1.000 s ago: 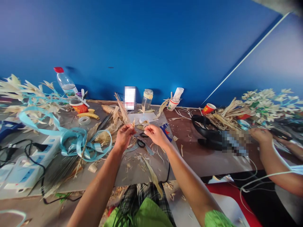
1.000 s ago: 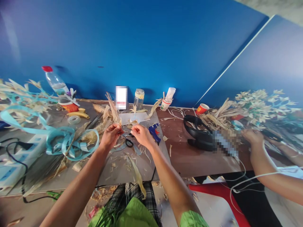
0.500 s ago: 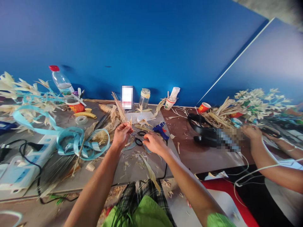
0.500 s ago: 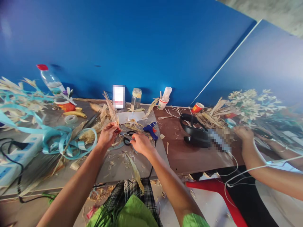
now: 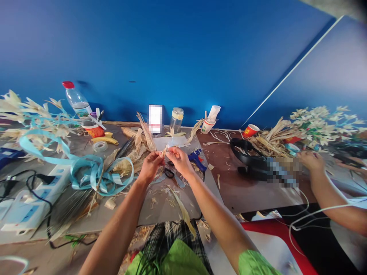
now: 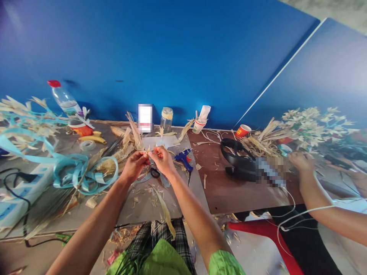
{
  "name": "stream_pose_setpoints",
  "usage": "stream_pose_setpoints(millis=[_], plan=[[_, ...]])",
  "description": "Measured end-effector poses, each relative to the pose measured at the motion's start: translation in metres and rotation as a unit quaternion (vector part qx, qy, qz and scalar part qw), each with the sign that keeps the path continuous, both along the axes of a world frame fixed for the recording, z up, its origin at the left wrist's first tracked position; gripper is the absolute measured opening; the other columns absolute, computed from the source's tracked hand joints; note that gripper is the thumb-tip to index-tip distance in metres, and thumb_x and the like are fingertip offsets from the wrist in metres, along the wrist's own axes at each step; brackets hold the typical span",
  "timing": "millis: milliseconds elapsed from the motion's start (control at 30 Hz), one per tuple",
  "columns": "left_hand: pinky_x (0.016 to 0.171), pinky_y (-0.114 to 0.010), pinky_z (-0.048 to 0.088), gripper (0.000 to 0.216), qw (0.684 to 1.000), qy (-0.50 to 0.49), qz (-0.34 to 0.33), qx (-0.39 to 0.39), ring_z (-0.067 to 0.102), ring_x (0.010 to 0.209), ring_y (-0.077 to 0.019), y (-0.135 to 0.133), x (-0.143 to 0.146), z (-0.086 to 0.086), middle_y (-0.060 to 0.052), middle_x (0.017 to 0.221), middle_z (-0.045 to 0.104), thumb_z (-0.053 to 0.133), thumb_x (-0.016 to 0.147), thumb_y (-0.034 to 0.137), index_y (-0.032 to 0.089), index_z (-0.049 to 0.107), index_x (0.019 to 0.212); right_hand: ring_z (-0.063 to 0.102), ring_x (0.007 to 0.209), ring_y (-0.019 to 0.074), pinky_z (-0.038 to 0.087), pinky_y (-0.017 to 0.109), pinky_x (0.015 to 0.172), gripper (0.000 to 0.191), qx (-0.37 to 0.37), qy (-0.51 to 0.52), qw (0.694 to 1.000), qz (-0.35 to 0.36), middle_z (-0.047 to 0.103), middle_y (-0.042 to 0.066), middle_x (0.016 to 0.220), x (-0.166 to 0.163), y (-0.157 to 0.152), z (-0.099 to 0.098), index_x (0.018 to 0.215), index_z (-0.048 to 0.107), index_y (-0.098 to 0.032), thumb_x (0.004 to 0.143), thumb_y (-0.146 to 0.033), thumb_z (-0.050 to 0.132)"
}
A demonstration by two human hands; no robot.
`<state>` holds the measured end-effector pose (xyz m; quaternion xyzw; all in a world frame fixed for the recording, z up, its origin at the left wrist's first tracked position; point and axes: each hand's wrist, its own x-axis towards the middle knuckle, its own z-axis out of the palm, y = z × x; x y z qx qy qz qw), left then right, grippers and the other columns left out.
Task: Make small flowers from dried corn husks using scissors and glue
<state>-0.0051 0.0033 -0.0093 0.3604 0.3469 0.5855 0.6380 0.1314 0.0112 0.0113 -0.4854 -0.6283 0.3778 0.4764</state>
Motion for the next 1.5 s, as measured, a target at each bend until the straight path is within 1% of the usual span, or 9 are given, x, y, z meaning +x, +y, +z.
stream_pose_setpoints(millis=[267,467,567,733,933,1033,1133,1267,1500], plan=[[0.054,-0.022,0.041,0.029,0.998,0.017,-0.061,-0.012,0.052,0.052,-0.0076,-0.003,0.004,0.002,0.003,0.063,0.056,0.074,0.064,0.032,0.015,0.055,0.079,0.046,0.054,0.0101,0.037,0.020,0.053,0.020,0.012,0.040,0.999,-0.022,0.049,-0.003,0.057,0.001,0.008,-0.011,0.068,0.057,-0.017,0.076,-0.034,0.053],[0.050,-0.019,0.037,0.026,0.998,-0.048,-0.009,-0.033,0.040,0.049,-0.0036,-0.005,0.006,0.013,0.003,0.063,0.050,0.073,0.067,0.033,0.015,0.056,0.075,0.044,0.054,0.0103,0.035,0.021,0.053,0.020,-0.009,0.097,0.994,-0.057,0.049,-0.003,0.058,0.005,0.010,-0.017,0.068,0.055,-0.016,0.075,-0.034,0.053],[0.051,-0.018,0.037,0.028,0.997,-0.059,-0.011,-0.039,0.039,0.050,-0.0040,-0.006,0.003,0.016,0.004,0.060,0.044,0.073,0.066,0.034,0.014,0.061,0.082,0.044,0.054,0.0099,0.035,0.021,0.053,0.020,-0.007,0.104,0.994,-0.037,0.049,-0.003,0.058,0.007,0.008,-0.017,0.068,0.055,-0.016,0.075,-0.034,0.054],[0.050,-0.018,0.034,0.031,0.998,0.015,-0.027,-0.063,0.041,0.051,-0.0036,-0.007,0.006,0.013,0.004,0.063,0.049,0.076,0.062,0.031,0.014,0.064,0.085,0.044,0.054,0.0099,0.035,0.021,0.052,0.018,0.005,0.093,0.995,-0.020,0.050,-0.003,0.058,0.003,0.005,-0.019,0.069,0.056,-0.016,0.076,-0.033,0.053],[0.044,-0.019,0.024,0.026,0.995,0.093,-0.023,-0.004,0.035,0.047,-0.0030,-0.005,0.011,0.004,0.004,0.060,0.049,0.074,0.064,0.033,0.013,0.060,0.074,0.048,0.056,0.0104,0.038,0.021,0.055,0.016,0.005,0.102,0.994,-0.027,0.054,-0.001,0.062,-0.005,-0.002,-0.019,0.067,0.056,-0.016,0.075,-0.030,0.053],[0.044,-0.020,0.025,0.025,0.993,0.116,0.027,-0.004,0.034,0.045,-0.0038,-0.002,0.008,0.003,0.006,0.053,0.044,0.071,0.067,0.035,0.014,0.057,0.069,0.046,0.054,0.0099,0.037,0.021,0.053,0.020,-0.017,0.105,0.994,-0.010,0.051,-0.002,0.059,-0.003,-0.003,-0.015,0.068,0.055,-0.017,0.076,-0.035,0.053],[0.044,-0.020,0.028,0.025,0.985,0.090,0.144,0.005,0.033,0.043,-0.0037,0.002,0.000,0.008,0.005,0.055,0.047,0.069,0.068,0.037,0.016,0.055,0.069,0.047,0.053,0.0106,0.037,0.021,0.051,0.024,-0.036,0.090,0.995,-0.002,0.051,-0.002,0.058,0.003,0.000,-0.016,0.072,0.056,-0.018,0.078,-0.040,0.051],[0.042,-0.019,0.027,0.025,0.961,0.024,0.272,0.043,0.028,0.041,-0.0019,0.008,-0.011,0.013,0.005,0.065,0.055,0.067,0.070,0.036,0.018,0.050,0.073,0.054,0.062,0.0127,0.042,0.022,0.059,0.020,0.004,0.001,1.000,0.016,0.060,0.001,0.069,0.010,0.002,-0.019,0.078,0.061,-0.017,0.079,-0.035,0.052],[0.043,-0.018,0.027,0.024,0.953,0.022,0.296,0.061,0.030,0.043,-0.0023,0.010,-0.015,0.009,0.006,0.063,0.051,0.066,0.071,0.033,0.019,0.048,0.077,0.058,0.072,0.0140,0.042,0.024,0.070,0.013,0.067,-0.185,0.978,0.069,0.066,0.004,0.076,0.006,-0.008,-0.015,0.078,0.065,-0.017,0.079,-0.016,0.053]])
